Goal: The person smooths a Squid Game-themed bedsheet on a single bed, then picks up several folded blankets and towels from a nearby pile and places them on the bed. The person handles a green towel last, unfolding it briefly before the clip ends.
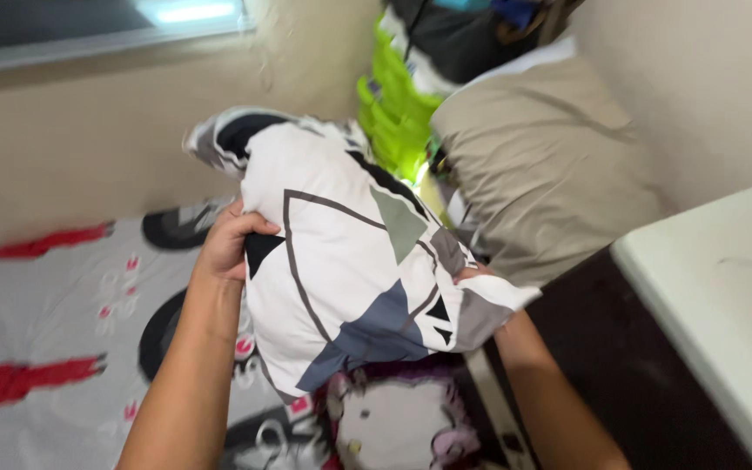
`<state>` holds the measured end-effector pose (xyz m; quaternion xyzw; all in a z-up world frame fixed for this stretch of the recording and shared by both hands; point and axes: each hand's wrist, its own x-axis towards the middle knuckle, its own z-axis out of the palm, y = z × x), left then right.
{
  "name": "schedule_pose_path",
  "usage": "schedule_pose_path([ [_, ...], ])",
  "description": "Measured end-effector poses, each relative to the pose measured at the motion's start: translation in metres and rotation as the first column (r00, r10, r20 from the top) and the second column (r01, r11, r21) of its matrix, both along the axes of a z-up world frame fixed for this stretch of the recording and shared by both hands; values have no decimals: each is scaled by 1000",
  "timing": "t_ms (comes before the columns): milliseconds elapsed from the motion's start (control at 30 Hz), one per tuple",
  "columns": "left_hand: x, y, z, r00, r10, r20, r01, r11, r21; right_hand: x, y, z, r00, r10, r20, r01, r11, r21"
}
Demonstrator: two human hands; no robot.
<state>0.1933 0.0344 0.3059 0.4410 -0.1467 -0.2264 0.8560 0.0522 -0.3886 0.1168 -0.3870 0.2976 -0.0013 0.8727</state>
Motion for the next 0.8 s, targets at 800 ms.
schedule_pose_path([
  [800,-242,-2,-406,812,-59,-581,518,531,671,-192,59,-206,674,348,-651,-726,155,-669],
])
